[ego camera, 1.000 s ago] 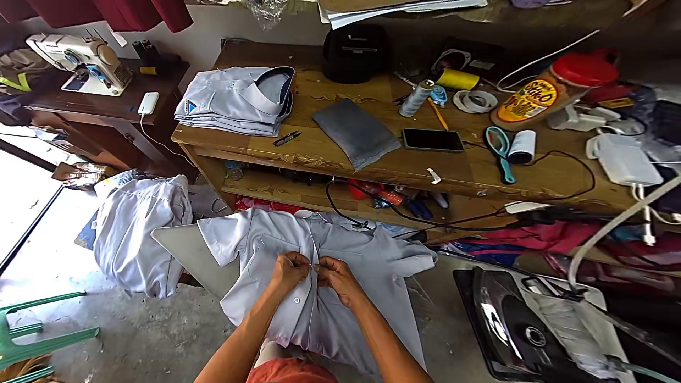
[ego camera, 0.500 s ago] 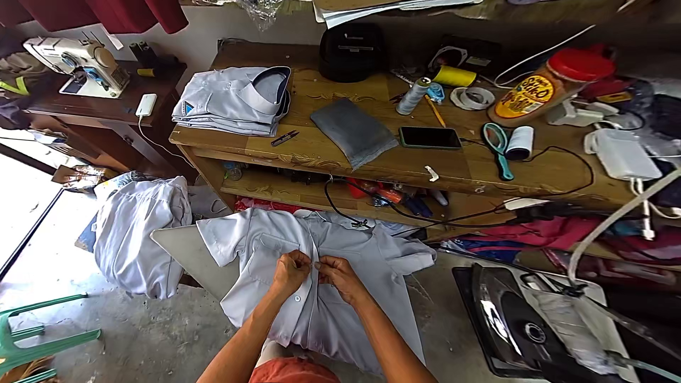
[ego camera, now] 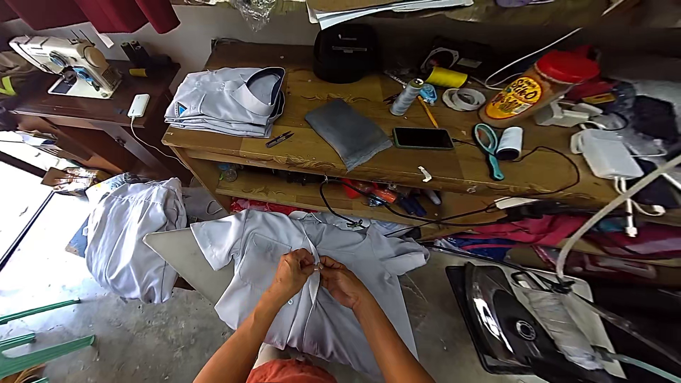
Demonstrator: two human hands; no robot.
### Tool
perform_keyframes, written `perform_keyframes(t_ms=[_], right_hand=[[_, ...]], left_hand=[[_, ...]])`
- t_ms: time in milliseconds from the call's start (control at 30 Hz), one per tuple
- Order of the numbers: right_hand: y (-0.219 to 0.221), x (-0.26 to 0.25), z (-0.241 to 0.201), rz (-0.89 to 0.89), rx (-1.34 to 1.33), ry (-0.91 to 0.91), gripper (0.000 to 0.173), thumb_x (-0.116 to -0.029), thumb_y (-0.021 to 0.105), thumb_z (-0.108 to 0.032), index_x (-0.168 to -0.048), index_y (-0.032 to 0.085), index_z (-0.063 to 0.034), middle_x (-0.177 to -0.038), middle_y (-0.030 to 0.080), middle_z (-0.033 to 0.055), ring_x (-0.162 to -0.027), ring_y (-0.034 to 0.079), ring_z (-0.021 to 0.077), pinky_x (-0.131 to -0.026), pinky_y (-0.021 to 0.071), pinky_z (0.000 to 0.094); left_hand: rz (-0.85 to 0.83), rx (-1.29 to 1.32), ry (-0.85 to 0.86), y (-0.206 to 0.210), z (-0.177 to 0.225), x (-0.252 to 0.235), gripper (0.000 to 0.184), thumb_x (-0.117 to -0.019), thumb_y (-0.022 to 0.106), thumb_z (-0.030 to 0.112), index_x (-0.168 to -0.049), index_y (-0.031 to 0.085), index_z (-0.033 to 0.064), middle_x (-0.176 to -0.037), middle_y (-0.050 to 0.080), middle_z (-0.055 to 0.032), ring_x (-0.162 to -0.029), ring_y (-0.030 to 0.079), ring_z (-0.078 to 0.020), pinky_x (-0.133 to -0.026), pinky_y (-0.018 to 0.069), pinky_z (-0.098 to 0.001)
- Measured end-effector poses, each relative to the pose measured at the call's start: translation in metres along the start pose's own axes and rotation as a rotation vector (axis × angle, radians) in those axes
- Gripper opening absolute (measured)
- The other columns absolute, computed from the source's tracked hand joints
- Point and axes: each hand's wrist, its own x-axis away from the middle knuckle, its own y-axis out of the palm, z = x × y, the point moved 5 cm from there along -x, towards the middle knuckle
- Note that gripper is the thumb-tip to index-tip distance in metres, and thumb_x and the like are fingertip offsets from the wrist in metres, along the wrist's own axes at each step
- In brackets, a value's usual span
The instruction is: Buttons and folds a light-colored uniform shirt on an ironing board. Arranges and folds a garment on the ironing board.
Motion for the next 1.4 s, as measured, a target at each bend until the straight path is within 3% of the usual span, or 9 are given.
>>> perform_keyframes(t_ms=[233, 400, 500, 667, 833, 933, 1067, 1200, 1400], right_hand=[[-0.001, -0.001, 0.002, 0.079, -0.064, 0.019, 0.016, -0.1050, 0.048, -0.002, -0.100, 0.063, -0.0042, -0.090, 0.071, 0.0069, -0.081, 0.069, 0.0157, -0.078, 0.0596, 0.0340], [0.002, -0.001, 0.001, 0.140, -0.075, 0.041, 0.013, -0.1033, 0.052, -0.001, -0.100, 0.065, -0.0015, -0.088, 0.071, 0.0083, -0.078, 0.069, 0.0161, -0.075, 0.0599, 0.0333], [0.003, -0.001, 0.001, 0.153, -0.038, 0.027, 0.012, -0.1019, 0.055, 0.000, -0.098, 0.066, -0.0013, -0.086, 0.071, 0.0076, -0.076, 0.069, 0.0155, -0.073, 0.0598, 0.0329], [0.005, -0.003, -0.002, 0.142, 0.002, 0.026, 0.014, -0.1021, 0.054, 0.001, -0.096, 0.066, -0.0015, -0.084, 0.071, 0.0064, -0.075, 0.069, 0.0143, -0.072, 0.0599, 0.0317], [0.005, -0.001, -0.004, 0.178, -0.006, 0.025, 0.013, -0.1024, 0.053, 0.000, -0.097, 0.065, -0.0012, -0.082, 0.070, 0.0061, -0.072, 0.068, 0.0138, -0.070, 0.0594, 0.0311], [0.006, 0.001, -0.005, 0.177, 0.037, 0.008, 0.012, -0.1021, 0.055, -0.001, -0.100, 0.066, 0.0000, -0.085, 0.071, 0.0062, -0.075, 0.069, 0.0138, -0.073, 0.0601, 0.0323], [0.004, 0.000, -0.001, 0.178, 0.037, 0.004, 0.012, -0.1027, 0.054, -0.002, -0.101, 0.066, -0.0008, -0.086, 0.071, 0.0069, -0.077, 0.069, 0.0143, -0.074, 0.0598, 0.0324], [0.003, 0.001, 0.000, 0.187, -0.030, -0.016, 0.014, -0.1022, 0.054, -0.001, -0.099, 0.068, -0.0012, -0.086, 0.072, 0.0068, -0.078, 0.069, 0.0139, -0.075, 0.0599, 0.0318], [0.001, 0.004, 0.002, 0.223, -0.102, 0.011, 0.016, -0.1029, 0.052, 0.000, -0.098, 0.068, -0.0014, -0.086, 0.072, 0.0068, -0.078, 0.069, 0.0137, -0.075, 0.0599, 0.0316]], left_hand=[[-0.104, 0.365, -0.182, -0.001, -0.014, -0.006, 0.019, -0.1044, 0.054, 0.005, -0.113, 0.067, -0.0056, -0.093, 0.073, -0.0098, -0.079, 0.072, -0.0116, -0.078, 0.0618, -0.0284], [-0.030, 0.198, -0.063, -0.002, -0.019, -0.002, 0.020, -0.0963, 0.066, 0.012, -0.112, 0.071, -0.0001, -0.091, 0.075, -0.0075, -0.078, 0.072, -0.0117, -0.078, 0.0609, -0.0306], [-0.006, 0.052, -0.001, -0.004, -0.015, 0.000, 0.020, -0.0980, 0.063, 0.016, -0.107, 0.074, 0.0019, -0.088, 0.075, -0.0071, -0.076, 0.070, -0.0113, -0.078, 0.0590, -0.0307], [-0.142, 0.231, -0.157, -0.005, -0.016, -0.005, 0.021, -0.1051, 0.052, 0.009, -0.112, 0.066, -0.0048, -0.096, 0.073, -0.0108, -0.082, 0.072, -0.0133, -0.082, 0.0616, -0.0309], [-0.162, -0.287, 0.052, -0.006, 0.002, -0.008, 0.029, -0.1032, 0.051, 0.022, -0.106, 0.072, 0.0015, -0.098, 0.073, -0.0153, -0.095, 0.071, -0.0288, -0.088, 0.0554, -0.0515], [-0.183, -0.391, 0.095, -0.034, 0.026, -0.039, 0.031, -0.1051, 0.048, 0.019, -0.114, 0.072, 0.0016, -0.107, 0.073, -0.0187, -0.105, 0.070, -0.0337, -0.095, 0.0537, -0.0562], [0.276, -0.553, 0.162, -0.111, 0.080, -0.130, 0.033, -0.1050, 0.051, 0.018, -0.127, 0.068, -0.0012, -0.130, 0.066, -0.0230, -0.128, 0.059, -0.0382, -0.111, 0.0462, -0.0506], [0.308, -0.854, 0.068, -0.153, 0.095, -0.226, 0.050, -0.1027, 0.052, 0.009, -0.150, 0.044, -0.0054, -0.152, 0.044, -0.0315, -0.142, 0.041, -0.0496, -0.110, 0.0420, -0.0621], [0.250, -0.944, -0.062, -0.164, 0.105, -0.252, 0.030, -0.1013, 0.053, 0.006, -0.126, 0.063, -0.0062, -0.139, 0.056, -0.0280, -0.131, 0.054, -0.0453, -0.104, 0.0486, -0.0595]])
